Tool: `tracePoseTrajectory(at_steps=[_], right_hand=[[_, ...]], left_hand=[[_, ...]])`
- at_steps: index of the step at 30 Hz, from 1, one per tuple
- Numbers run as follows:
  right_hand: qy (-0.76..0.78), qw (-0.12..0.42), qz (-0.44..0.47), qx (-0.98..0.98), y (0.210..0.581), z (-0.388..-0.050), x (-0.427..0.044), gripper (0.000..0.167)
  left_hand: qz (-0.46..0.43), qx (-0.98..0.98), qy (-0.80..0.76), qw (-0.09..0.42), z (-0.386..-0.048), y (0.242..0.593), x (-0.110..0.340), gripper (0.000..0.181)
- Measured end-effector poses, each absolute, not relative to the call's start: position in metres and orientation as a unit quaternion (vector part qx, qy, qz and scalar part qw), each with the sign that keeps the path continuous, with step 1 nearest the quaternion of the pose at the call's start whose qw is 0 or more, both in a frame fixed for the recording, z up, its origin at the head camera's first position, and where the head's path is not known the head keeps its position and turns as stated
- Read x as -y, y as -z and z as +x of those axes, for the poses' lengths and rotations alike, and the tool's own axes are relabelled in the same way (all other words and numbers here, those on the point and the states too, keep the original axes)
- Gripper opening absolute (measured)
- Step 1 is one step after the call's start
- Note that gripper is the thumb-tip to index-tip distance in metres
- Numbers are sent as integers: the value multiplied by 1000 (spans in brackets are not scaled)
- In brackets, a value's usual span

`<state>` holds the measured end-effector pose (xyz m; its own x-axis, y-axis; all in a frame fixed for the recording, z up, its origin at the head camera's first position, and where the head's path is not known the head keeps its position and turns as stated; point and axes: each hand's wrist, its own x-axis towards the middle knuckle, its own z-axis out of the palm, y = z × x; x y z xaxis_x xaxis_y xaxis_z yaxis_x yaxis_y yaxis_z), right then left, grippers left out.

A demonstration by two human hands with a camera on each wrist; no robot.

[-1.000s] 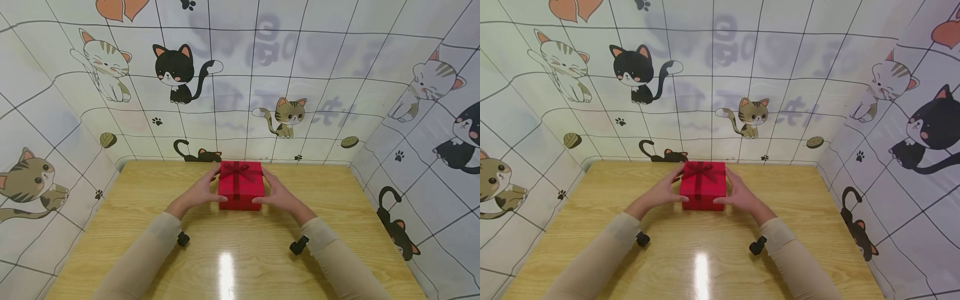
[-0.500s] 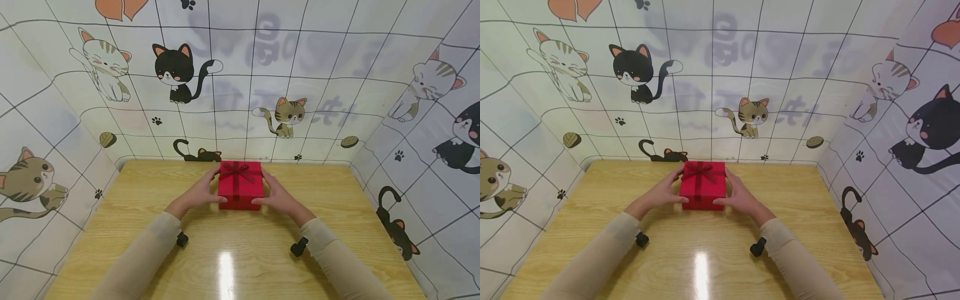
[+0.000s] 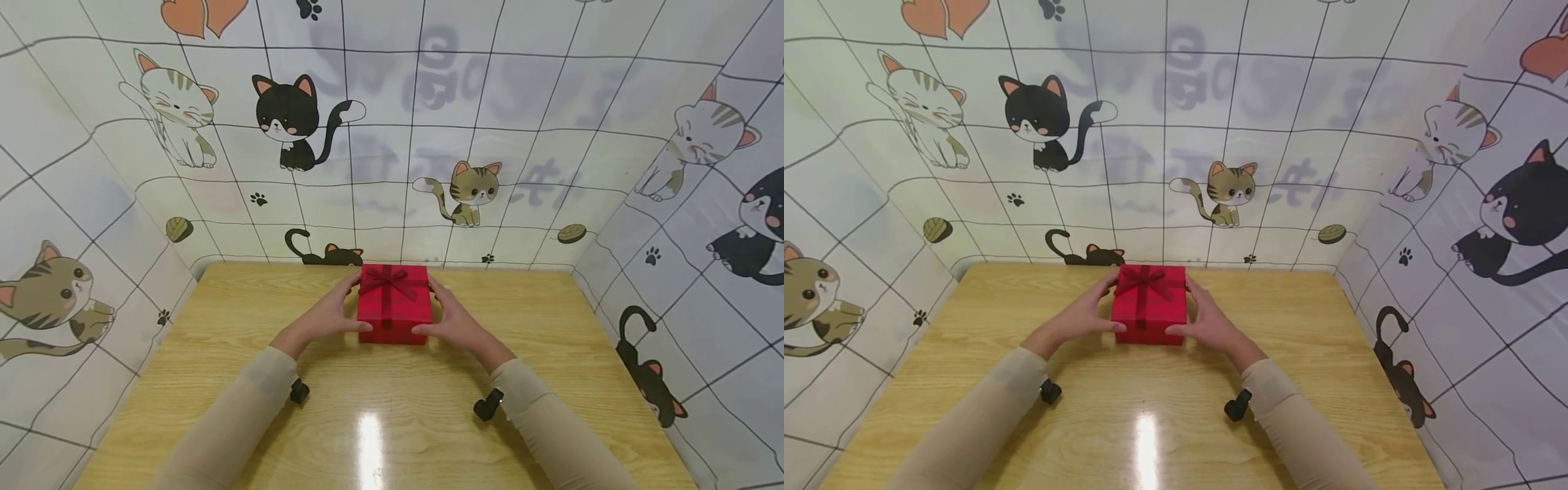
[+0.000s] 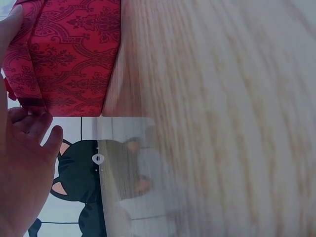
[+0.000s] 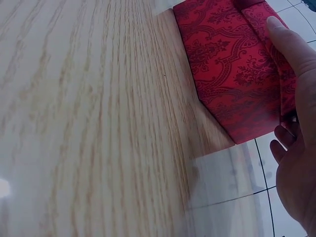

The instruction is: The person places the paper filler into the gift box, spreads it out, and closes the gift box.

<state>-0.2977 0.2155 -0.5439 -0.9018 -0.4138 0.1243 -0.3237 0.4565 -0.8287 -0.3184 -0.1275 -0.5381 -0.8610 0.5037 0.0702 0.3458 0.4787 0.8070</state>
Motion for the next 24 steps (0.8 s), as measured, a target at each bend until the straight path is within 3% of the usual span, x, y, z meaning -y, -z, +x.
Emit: tracePoseTrajectory(at_steps=[17, 24], right_hand=[[464, 55, -207, -859, 539, -296, -220, 127], [406, 32, -225, -885, 526, -292, -248, 110]], left_hand=[[259, -842, -467, 79, -319, 538, 131, 123], [257, -871, -415, 53, -317, 527, 155, 105]])
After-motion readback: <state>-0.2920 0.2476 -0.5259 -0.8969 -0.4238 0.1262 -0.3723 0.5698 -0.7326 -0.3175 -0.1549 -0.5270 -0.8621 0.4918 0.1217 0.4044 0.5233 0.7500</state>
